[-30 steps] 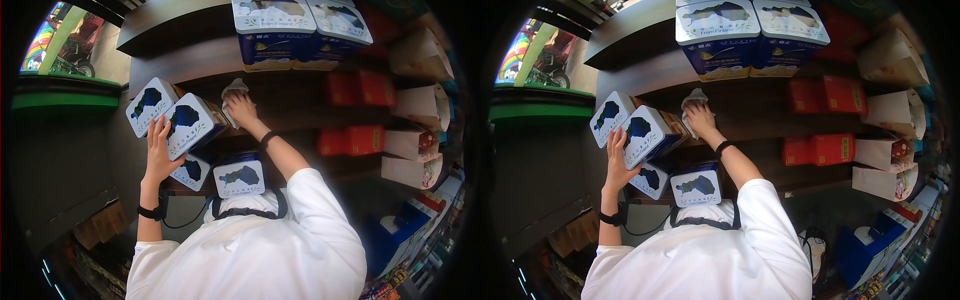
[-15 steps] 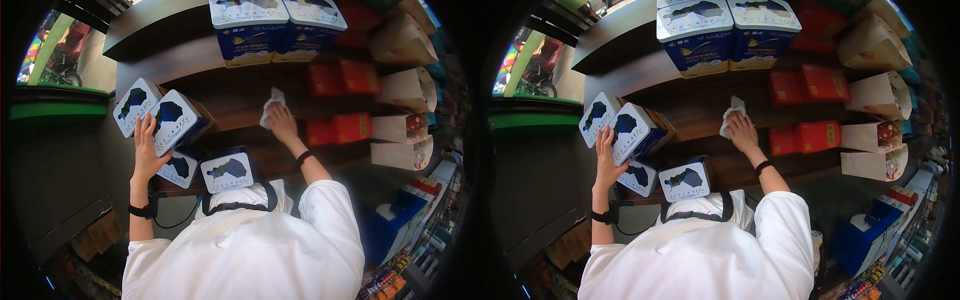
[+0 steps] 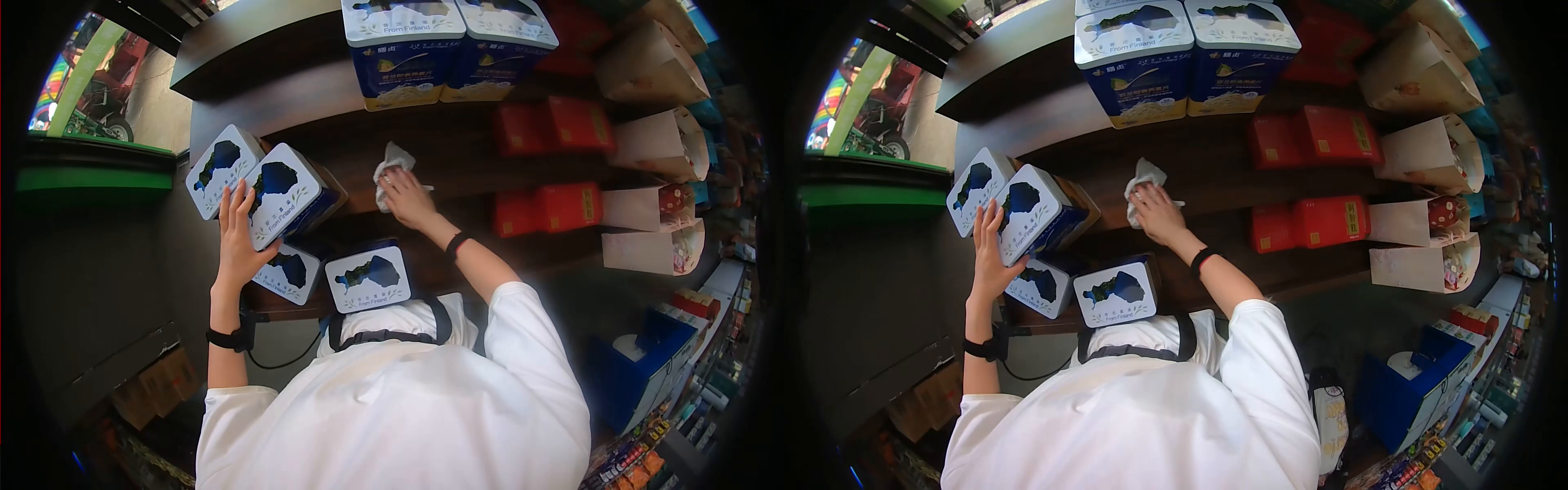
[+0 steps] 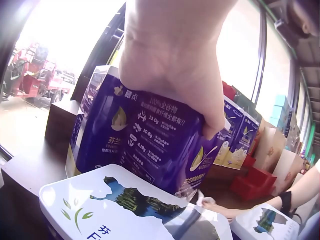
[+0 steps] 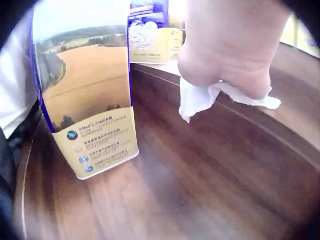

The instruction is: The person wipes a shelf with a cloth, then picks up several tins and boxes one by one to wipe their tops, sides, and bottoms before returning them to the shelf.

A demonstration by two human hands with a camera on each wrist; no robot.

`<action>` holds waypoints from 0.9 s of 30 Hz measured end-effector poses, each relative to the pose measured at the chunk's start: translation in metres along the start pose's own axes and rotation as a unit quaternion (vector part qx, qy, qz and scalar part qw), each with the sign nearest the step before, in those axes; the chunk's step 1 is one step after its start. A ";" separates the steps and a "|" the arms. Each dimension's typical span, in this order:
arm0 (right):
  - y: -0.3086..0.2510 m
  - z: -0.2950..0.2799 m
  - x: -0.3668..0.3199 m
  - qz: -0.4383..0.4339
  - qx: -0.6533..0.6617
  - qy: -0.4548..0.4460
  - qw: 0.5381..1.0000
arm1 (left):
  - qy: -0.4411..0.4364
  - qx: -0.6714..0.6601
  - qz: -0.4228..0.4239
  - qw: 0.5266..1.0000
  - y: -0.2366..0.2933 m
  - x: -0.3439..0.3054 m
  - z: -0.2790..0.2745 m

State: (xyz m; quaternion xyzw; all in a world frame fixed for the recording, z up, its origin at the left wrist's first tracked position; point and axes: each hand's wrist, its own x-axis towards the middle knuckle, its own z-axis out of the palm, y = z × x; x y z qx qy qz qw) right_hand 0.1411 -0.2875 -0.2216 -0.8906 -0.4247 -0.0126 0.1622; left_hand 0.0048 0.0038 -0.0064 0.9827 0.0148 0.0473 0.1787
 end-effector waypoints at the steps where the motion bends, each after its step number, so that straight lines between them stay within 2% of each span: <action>1: -0.010 0.012 0.012 -0.029 -0.004 0.013 0.999 | -0.002 0.005 -0.003 1.000 0.001 0.001 0.001; 4: -0.036 0.022 0.031 -0.038 0.016 0.029 0.999 | 0.000 0.022 -0.001 1.000 0.002 0.001 0.002; 9: -0.003 0.002 -0.001 -0.022 0.079 0.037 0.996 | -0.004 0.029 0.001 1.000 0.002 0.001 0.003; 13: 0.054 -0.031 -0.058 0.136 -0.018 0.074 0.988 | -0.005 0.040 0.000 0.999 0.005 0.003 0.002; 15: 0.087 -0.041 -0.087 0.226 -0.075 0.092 0.967 | -0.002 0.040 0.004 0.999 0.005 0.003 0.002; 19: 0.128 -0.054 -0.131 0.348 -0.144 0.098 0.921 | 0.002 0.037 0.001 0.999 0.005 0.003 0.004; 21: 0.142 -0.054 -0.129 0.360 -0.155 0.103 0.914 | 0.003 0.035 0.006 0.999 0.004 0.003 0.004; 24: 0.159 -0.047 -0.113 0.437 -0.177 0.181 0.863 | 0.006 0.034 0.009 0.999 0.006 0.004 0.004; 25: 0.158 -0.041 -0.109 0.436 -0.176 0.180 0.864 | 0.006 0.033 0.009 0.999 0.006 0.003 0.003; 27: 0.154 -0.031 -0.095 0.494 -0.185 0.208 0.823 | 0.006 0.036 0.007 0.999 0.005 0.003 0.002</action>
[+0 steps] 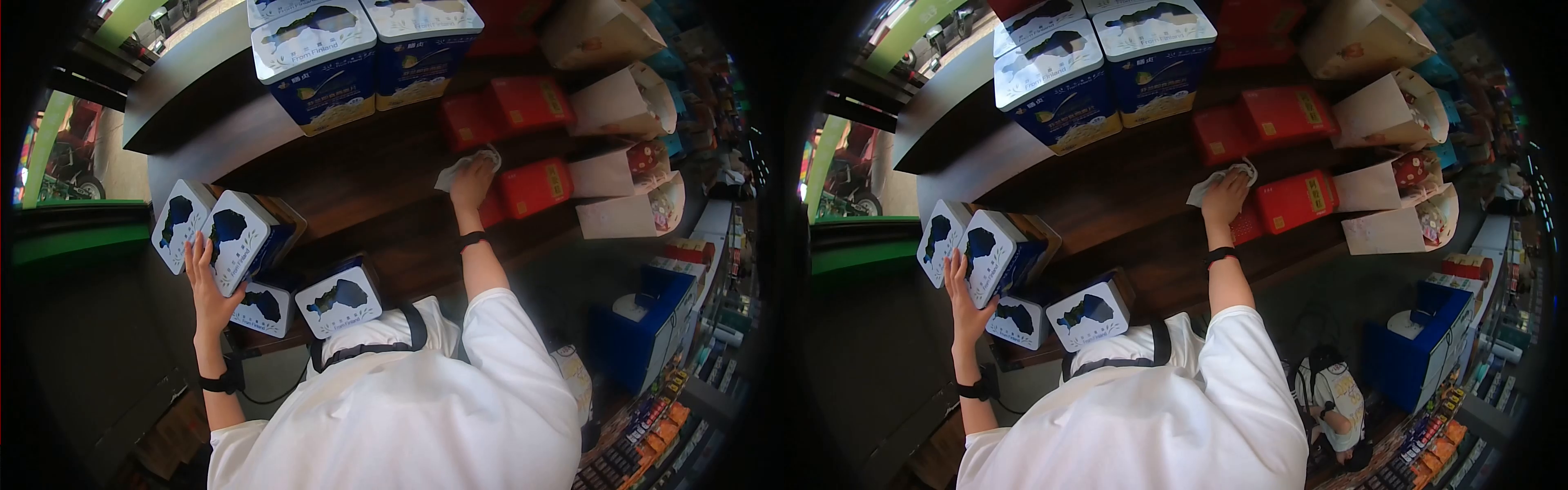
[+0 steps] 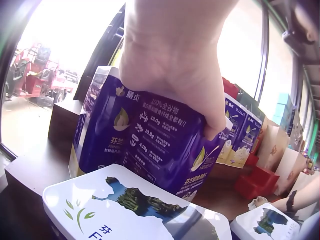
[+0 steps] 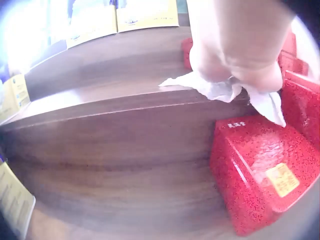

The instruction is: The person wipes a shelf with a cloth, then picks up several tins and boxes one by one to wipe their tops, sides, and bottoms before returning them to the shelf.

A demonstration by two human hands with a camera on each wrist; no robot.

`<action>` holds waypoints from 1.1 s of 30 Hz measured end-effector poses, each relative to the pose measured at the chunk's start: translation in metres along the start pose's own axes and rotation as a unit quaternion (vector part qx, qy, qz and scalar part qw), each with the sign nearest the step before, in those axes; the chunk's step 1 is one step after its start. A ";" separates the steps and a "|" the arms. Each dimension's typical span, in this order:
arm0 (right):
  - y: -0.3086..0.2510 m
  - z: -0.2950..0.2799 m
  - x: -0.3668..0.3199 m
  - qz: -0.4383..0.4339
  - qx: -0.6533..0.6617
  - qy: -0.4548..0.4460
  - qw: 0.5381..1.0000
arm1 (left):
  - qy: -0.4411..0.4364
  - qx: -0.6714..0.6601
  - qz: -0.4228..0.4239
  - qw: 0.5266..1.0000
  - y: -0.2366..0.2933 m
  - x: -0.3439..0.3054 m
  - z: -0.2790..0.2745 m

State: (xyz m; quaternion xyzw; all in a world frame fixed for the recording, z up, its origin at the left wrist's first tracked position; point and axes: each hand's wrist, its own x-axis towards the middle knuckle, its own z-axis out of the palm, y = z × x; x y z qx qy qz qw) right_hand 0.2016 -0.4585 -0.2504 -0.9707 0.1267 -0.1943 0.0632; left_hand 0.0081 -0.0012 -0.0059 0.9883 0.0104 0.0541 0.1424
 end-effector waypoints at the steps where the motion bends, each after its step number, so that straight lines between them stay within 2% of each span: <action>1: -0.010 -0.005 -0.002 -0.001 0.000 0.003 1.000 | 0.001 -0.001 -0.002 1.000 0.000 0.001 0.001; 4: -0.034 -0.021 -0.035 -0.154 0.081 -0.043 0.984 | 0.000 -0.013 -0.006 1.000 0.000 0.001 0.003; 6: -0.054 -0.039 -0.048 -0.219 0.119 -0.085 0.965 | 0.000 -0.011 -0.007 1.000 -0.001 0.000 0.003; 9: -0.053 -0.027 -0.024 -0.277 0.161 -0.096 0.942 | -0.003 -0.005 -0.012 1.000 -0.002 -0.001 0.003; 13: -0.075 0.006 0.027 -0.260 0.166 -0.130 0.942 | -0.007 -0.012 -0.009 1.000 -0.004 -0.001 0.003; 15: -0.094 0.042 0.039 -0.176 0.110 -0.068 0.976 | -0.007 -0.013 -0.011 1.000 -0.004 -0.001 0.002; 16: -0.111 0.041 0.043 -0.178 0.114 -0.068 0.975 | -0.008 -0.017 -0.011 1.000 -0.004 -0.001 0.002; 18: -0.150 0.035 0.046 -0.038 0.014 -0.137 0.990 | -0.009 -0.012 -0.016 1.000 -0.005 -0.001 0.002; 19: -0.165 0.024 0.048 -0.040 0.016 -0.139 0.989 | -0.008 -0.017 -0.011 1.000 -0.005 -0.001 0.002; 21: -0.187 0.006 0.050 -0.003 -0.087 -0.261 0.961 | -0.007 -0.022 -0.006 1.000 -0.006 -0.002 0.002; 22: -0.190 0.008 0.043 -0.003 -0.087 -0.262 0.961 | -0.005 -0.023 -0.006 1.000 -0.006 -0.002 0.002; 24: -0.193 0.011 0.027 -0.081 -0.059 -0.234 0.967 | -0.002 -0.024 -0.005 1.000 -0.007 -0.001 0.003; 25: -0.197 0.015 0.018 -0.082 -0.059 -0.233 0.967 | 0.001 -0.027 -0.002 1.000 -0.008 -0.001 0.004; 27: -0.209 0.020 -0.002 -0.172 -0.021 -0.263 0.949 | 0.003 -0.029 -0.004 1.000 -0.007 -0.002 0.004; 31: -0.241 -0.007 -0.016 -0.167 -0.016 -0.293 0.941 | -0.004 -0.025 -0.011 1.000 -0.006 -0.002 0.002; 33: -0.249 -0.015 -0.021 -0.224 -0.070 -0.316 0.919 | -0.002 -0.022 -0.007 1.000 -0.006 -0.001 0.002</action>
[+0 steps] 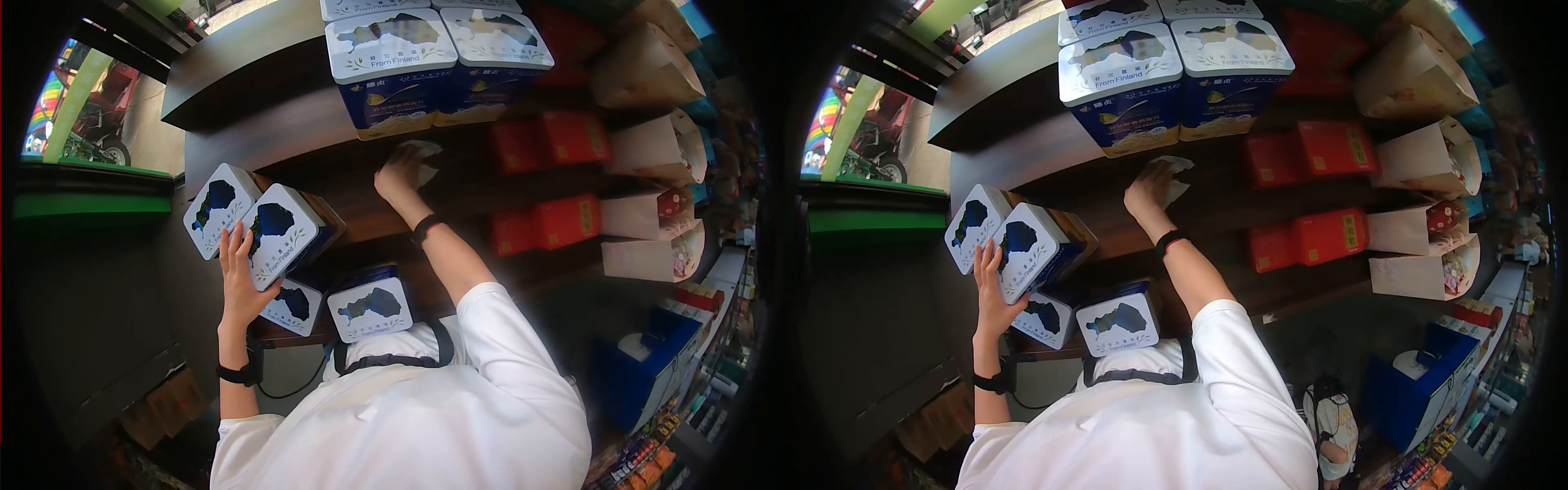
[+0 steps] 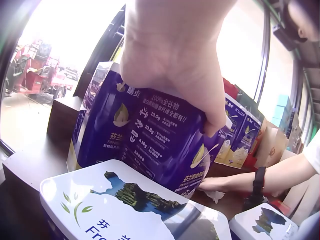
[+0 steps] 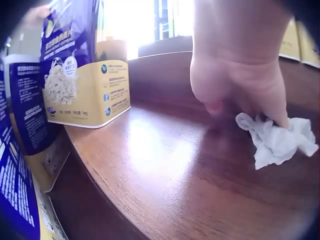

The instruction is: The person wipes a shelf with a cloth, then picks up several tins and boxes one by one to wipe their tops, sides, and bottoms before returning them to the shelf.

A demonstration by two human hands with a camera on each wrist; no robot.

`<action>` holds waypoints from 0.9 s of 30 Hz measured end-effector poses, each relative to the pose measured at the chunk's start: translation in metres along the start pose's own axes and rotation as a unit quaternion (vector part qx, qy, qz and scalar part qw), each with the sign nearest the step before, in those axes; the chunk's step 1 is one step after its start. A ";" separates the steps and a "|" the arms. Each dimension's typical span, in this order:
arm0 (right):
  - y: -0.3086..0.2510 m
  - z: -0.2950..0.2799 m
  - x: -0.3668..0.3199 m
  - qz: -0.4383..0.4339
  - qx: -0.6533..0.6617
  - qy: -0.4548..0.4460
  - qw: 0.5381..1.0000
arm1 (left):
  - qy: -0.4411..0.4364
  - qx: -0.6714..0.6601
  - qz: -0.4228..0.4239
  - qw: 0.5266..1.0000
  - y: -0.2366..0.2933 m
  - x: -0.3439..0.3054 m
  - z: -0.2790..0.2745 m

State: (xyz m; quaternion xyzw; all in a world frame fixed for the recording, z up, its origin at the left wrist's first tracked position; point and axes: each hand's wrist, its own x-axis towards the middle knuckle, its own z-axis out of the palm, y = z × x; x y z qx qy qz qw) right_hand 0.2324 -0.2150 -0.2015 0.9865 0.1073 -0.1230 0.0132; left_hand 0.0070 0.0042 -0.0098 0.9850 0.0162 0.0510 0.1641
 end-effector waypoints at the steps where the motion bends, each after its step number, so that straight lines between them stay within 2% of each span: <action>1: -0.007 0.002 -0.005 -0.002 0.001 0.002 1.000 | 0.002 0.002 -0.001 1.000 0.000 0.000 0.000; 3: -0.026 0.013 -0.017 -0.071 0.097 0.021 0.992 | 0.002 -0.005 -0.005 1.000 0.000 0.000 0.000; 5: -0.047 0.042 -0.028 -0.245 0.195 0.164 0.935 | 0.001 -0.004 -0.011 1.000 0.001 -0.001 -0.001; 6: -0.055 0.040 -0.033 -0.271 0.207 0.193 0.920 | -0.003 -0.003 -0.012 1.000 0.001 -0.001 -0.001; 8: -0.050 0.037 -0.028 -0.300 0.216 0.193 0.909 | -0.008 -0.001 -0.017 1.000 0.000 0.001 -0.003; 11: -0.012 0.024 -0.034 -0.349 0.209 0.179 0.896 | -0.010 -0.005 -0.012 1.000 0.003 0.000 -0.003; 15: 0.060 0.026 -0.064 -0.293 0.229 0.179 0.911 | -0.008 -0.010 -0.010 1.000 0.002 -0.001 -0.002; 17: 0.101 0.031 -0.084 -0.221 0.207 0.181 0.936 | -0.009 -0.001 -0.005 1.000 0.001 -0.001 -0.001; 19: 0.144 0.037 -0.100 -0.165 0.189 0.222 0.942 | -0.010 -0.007 -0.005 1.000 0.001 -0.001 -0.001; 22: 0.197 0.051 -0.105 -0.015 0.181 0.272 0.945 | 0.008 -0.006 0.012 1.000 0.000 -0.002 0.000; 24: 0.200 0.054 -0.105 0.051 0.186 0.278 0.941 | 0.007 -0.015 0.007 1.000 0.000 -0.003 0.000; 27: 0.166 0.061 -0.101 -0.003 0.177 0.299 0.938 | 0.010 -0.023 -0.003 1.000 0.000 -0.004 0.001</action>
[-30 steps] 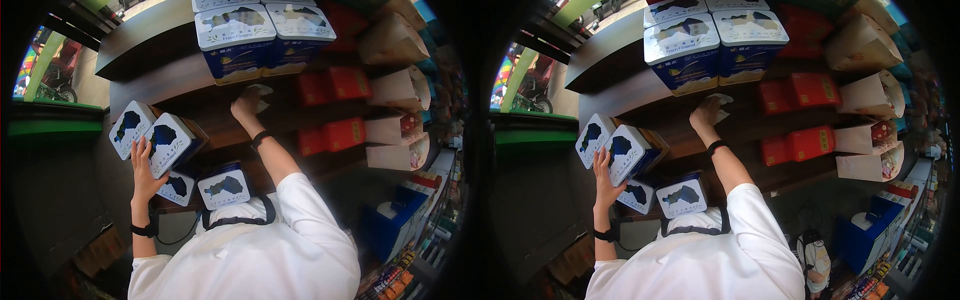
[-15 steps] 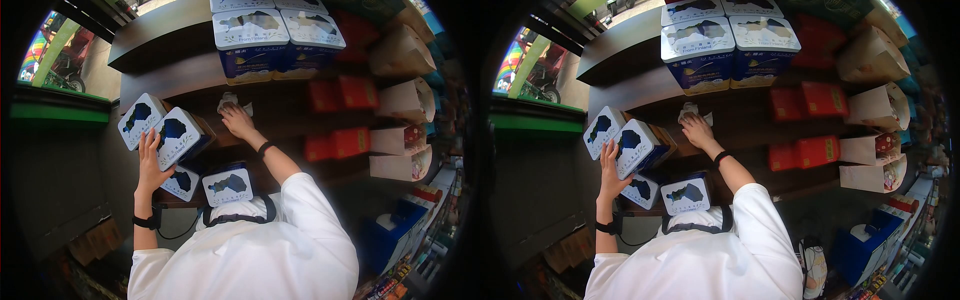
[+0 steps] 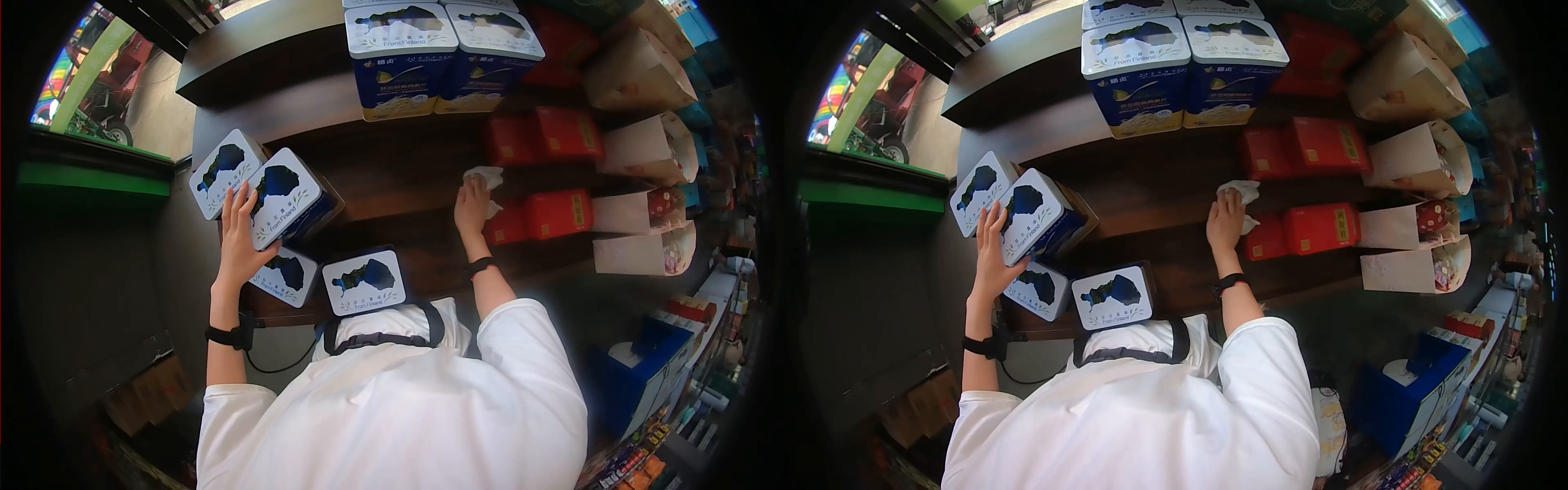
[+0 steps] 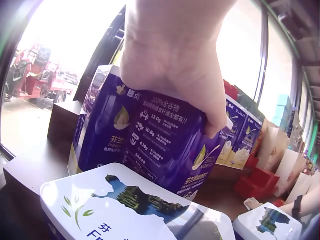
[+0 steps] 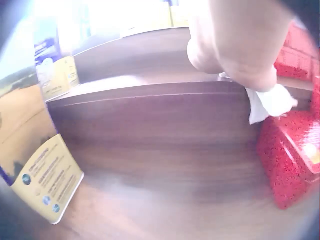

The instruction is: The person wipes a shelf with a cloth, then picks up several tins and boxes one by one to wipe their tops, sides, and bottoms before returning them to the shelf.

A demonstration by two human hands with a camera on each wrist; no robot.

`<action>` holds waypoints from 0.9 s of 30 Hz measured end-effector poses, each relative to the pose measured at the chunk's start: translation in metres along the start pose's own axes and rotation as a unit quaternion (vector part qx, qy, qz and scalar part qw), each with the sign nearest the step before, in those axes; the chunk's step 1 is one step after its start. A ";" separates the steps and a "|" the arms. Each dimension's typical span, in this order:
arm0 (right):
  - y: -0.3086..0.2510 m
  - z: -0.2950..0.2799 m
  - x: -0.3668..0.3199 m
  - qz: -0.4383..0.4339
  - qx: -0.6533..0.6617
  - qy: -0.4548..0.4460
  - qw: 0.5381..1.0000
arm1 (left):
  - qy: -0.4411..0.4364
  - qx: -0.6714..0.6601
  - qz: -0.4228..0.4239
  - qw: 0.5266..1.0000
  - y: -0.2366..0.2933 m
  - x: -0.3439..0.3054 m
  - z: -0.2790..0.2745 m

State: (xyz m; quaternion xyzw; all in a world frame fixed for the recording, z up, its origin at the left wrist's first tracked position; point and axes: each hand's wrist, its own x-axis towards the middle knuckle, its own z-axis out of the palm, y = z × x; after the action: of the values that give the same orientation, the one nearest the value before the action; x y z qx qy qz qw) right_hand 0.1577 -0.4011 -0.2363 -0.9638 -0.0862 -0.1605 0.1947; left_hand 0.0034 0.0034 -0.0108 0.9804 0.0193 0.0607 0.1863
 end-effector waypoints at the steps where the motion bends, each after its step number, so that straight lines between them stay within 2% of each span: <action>1: -0.018 0.007 -0.005 -0.047 0.015 -0.019 0.999 | 0.002 0.006 0.003 1.000 -0.001 -0.001 0.000; 3: -0.055 0.015 -0.011 -0.139 0.079 -0.071 0.985 | 0.004 0.003 0.001 1.000 0.000 -0.001 -0.001; 5: -0.091 0.017 -0.013 -0.193 0.137 -0.128 0.963 | 0.009 0.005 0.007 1.000 -0.001 -0.001 -0.001; 8: -0.122 0.023 -0.012 -0.309 0.186 -0.225 0.905 | 0.011 0.008 0.017 1.000 0.000 -0.002 -0.003; 10: -0.127 0.012 -0.010 -0.346 0.196 -0.271 0.876 | 0.014 0.009 0.025 1.000 0.002 -0.001 -0.003; 13: -0.086 -0.002 -0.007 -0.369 0.207 -0.286 0.860 | 0.011 0.013 0.019 1.000 0.000 -0.001 -0.002; 14: -0.066 -0.006 -0.009 -0.339 0.200 -0.219 0.893 | 0.017 0.015 0.030 0.999 -0.003 -0.001 -0.001; 17: 0.011 -0.030 -0.021 -0.153 0.142 -0.109 0.972 | 0.026 0.008 0.038 0.999 -0.002 -0.003 -0.001; 18: 0.037 -0.033 -0.029 -0.091 0.144 -0.075 0.983 | 0.024 0.001 0.036 0.999 -0.001 -0.004 -0.001; 20: 0.065 -0.059 -0.041 0.026 0.181 -0.068 0.981 | 0.027 -0.008 0.048 0.998 -0.002 -0.006 0.000; 21: 0.055 -0.091 -0.038 0.180 0.234 -0.125 0.947 | 0.031 -0.001 0.046 0.998 -0.003 -0.005 0.001; 22: 0.041 -0.127 -0.036 0.329 0.282 -0.176 0.884 | 0.034 0.005 0.042 0.998 -0.003 -0.005 0.002; 23: 0.054 -0.124 -0.048 0.321 0.485 -0.103 0.807 | 0.038 0.001 0.046 0.998 -0.005 -0.005 0.003; 24: 0.058 -0.129 -0.057 0.295 0.661 -0.023 0.689 | 0.039 0.001 0.047 0.998 -0.004 -0.005 0.003; 25: 0.064 -0.136 -0.066 0.309 0.743 0.001 0.593 | 0.043 0.004 0.052 0.998 -0.005 -0.006 0.003; 26: 0.070 -0.145 -0.075 0.307 0.791 -0.014 0.529 | 0.048 0.006 0.056 0.997 -0.005 -0.005 0.004; 27: 0.058 -0.165 -0.081 0.327 0.801 -0.016 0.501 | 0.045 0.014 0.051 0.998 -0.005 -0.005 0.005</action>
State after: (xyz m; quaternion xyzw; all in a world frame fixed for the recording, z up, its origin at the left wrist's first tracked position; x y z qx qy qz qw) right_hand 0.0499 -0.5285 -0.1396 -0.3576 0.1408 0.0679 0.9207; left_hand -0.0014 0.0059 -0.0174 0.9788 -0.0211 0.1141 0.1687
